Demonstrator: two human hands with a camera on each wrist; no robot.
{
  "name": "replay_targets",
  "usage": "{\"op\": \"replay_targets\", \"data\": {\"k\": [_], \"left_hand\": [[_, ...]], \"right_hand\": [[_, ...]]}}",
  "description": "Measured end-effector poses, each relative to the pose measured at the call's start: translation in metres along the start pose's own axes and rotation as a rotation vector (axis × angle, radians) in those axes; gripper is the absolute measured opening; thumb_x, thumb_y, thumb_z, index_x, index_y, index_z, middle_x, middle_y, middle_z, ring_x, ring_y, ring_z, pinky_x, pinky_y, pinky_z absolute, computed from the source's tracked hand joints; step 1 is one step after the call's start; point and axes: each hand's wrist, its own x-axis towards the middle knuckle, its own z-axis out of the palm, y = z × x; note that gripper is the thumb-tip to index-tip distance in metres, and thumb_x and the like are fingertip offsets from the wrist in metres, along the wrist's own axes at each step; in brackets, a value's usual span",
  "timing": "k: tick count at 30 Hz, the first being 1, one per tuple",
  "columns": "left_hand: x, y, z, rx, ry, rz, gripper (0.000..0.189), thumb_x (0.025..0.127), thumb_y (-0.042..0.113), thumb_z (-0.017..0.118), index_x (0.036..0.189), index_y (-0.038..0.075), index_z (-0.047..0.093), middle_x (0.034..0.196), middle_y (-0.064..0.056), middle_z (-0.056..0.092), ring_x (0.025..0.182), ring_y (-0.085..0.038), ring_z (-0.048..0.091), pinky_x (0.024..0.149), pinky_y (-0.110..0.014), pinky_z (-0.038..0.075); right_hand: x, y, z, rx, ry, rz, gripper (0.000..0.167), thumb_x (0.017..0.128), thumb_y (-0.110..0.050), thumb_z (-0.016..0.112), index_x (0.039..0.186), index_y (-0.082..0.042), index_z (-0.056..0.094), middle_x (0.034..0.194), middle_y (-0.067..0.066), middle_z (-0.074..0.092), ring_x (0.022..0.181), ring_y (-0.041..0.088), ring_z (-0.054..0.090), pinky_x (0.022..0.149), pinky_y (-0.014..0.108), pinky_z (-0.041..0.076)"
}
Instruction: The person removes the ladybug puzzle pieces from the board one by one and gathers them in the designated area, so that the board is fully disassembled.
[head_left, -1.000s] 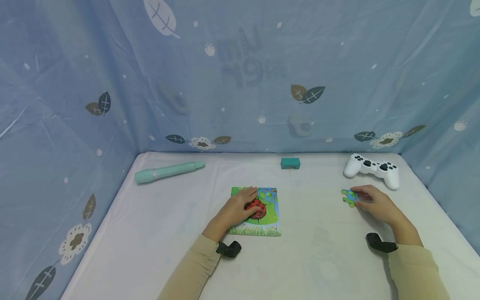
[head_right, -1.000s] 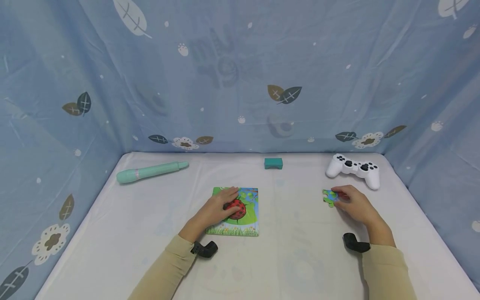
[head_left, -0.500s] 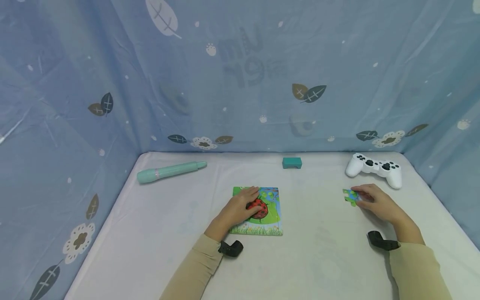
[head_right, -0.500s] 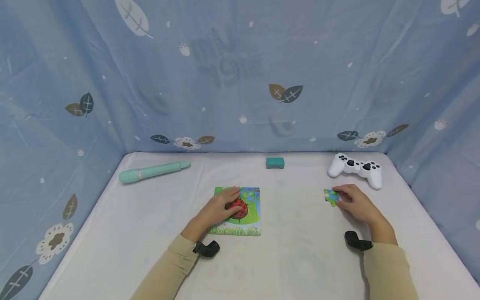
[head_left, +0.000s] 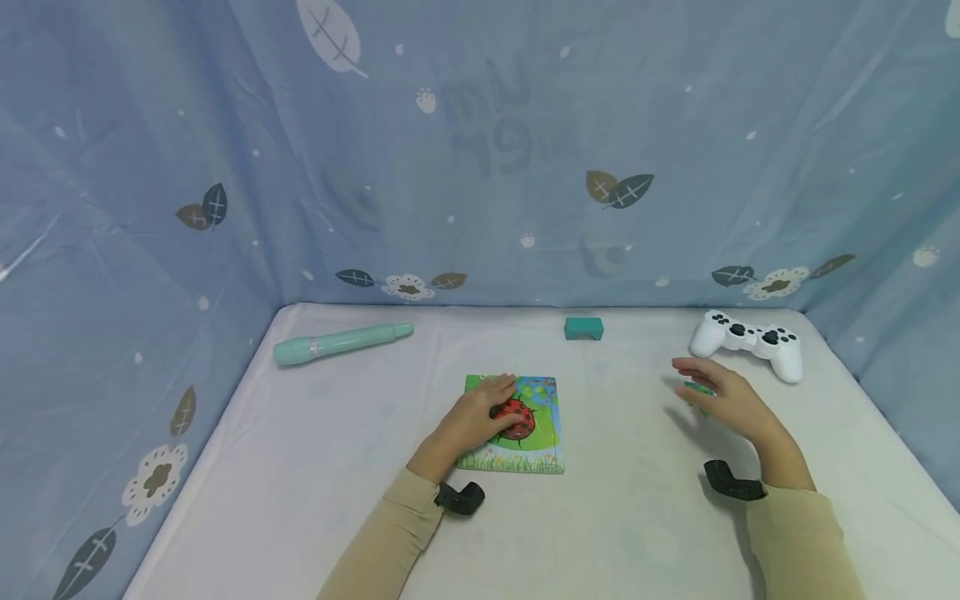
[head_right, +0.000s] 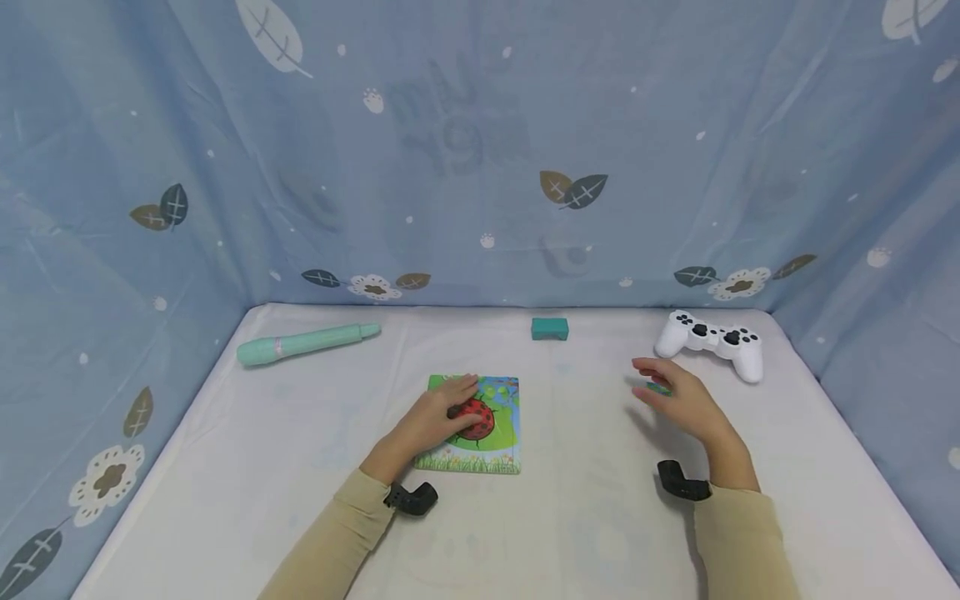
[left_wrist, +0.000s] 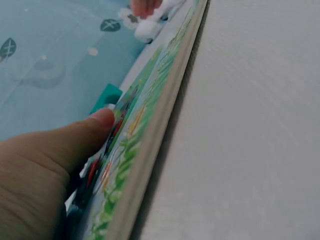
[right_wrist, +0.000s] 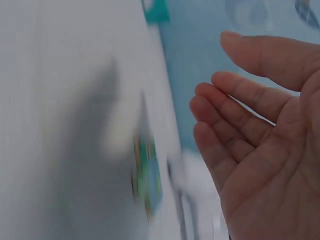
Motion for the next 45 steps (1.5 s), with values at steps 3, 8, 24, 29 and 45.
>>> {"op": "replay_targets", "data": {"k": [3, 8, 24, 29, 45], "left_hand": [[0.0, -0.002, -0.002, -0.013, 0.008, -0.004, 0.064, 0.089, 0.043, 0.062, 0.14, 0.007, 0.047, 0.149, -0.007, 0.039, 0.139, -0.03, 0.034, 0.112, -0.044, 0.034], [-0.004, -0.007, -0.01, -0.066, -0.001, -0.015, 0.065, 0.089, 0.042, 0.062, 0.141, 0.007, 0.045, 0.15, -0.008, 0.038, 0.138, -0.036, 0.033, 0.113, -0.047, 0.032], [-0.027, -0.025, -0.011, -0.071, -0.003, 0.008, 0.067, 0.088, 0.04, 0.066, 0.14, 0.004, 0.045, 0.149, -0.009, 0.039, 0.14, -0.029, 0.032, 0.116, -0.043, 0.027], [-0.028, -0.025, -0.011, -0.072, -0.012, 0.019, 0.067, 0.088, 0.04, 0.065, 0.14, 0.003, 0.045, 0.149, -0.01, 0.038, 0.14, -0.031, 0.031, 0.115, -0.045, 0.029], [-0.025, -0.023, -0.019, 0.0, -0.026, -0.026, 0.067, 0.089, 0.044, 0.063, 0.141, 0.006, 0.044, 0.151, -0.003, 0.037, 0.141, -0.022, 0.032, 0.114, -0.04, 0.032]], "right_hand": [[0.014, -0.016, 0.019, 0.042, -0.021, -0.056, 0.044, 0.093, -0.017, 0.062, 0.131, 0.003, 0.052, 0.131, 0.023, 0.054, 0.112, -0.013, 0.044, 0.091, -0.003, 0.034], [0.033, -0.037, 0.055, 0.101, -0.089, -0.135, 0.042, 0.093, -0.014, 0.062, 0.129, 0.005, 0.052, 0.13, 0.021, 0.055, 0.12, 0.028, 0.052, 0.102, 0.015, 0.042], [0.063, -0.097, 0.139, 0.157, -0.252, -0.161, 0.045, 0.091, -0.014, 0.063, 0.131, 0.005, 0.05, 0.125, 0.021, 0.059, 0.115, 0.036, 0.057, 0.099, 0.049, 0.047], [0.062, -0.102, 0.152, 0.09, -0.222, -0.127, 0.045, 0.09, -0.014, 0.066, 0.129, 0.004, 0.052, 0.119, 0.017, 0.06, 0.108, 0.031, 0.058, 0.092, 0.045, 0.051], [0.068, -0.108, 0.165, 0.034, -0.142, -0.122, 0.047, 0.086, -0.013, 0.07, 0.127, 0.001, 0.054, 0.106, 0.009, 0.058, 0.099, 0.023, 0.056, 0.087, 0.041, 0.051]]}}
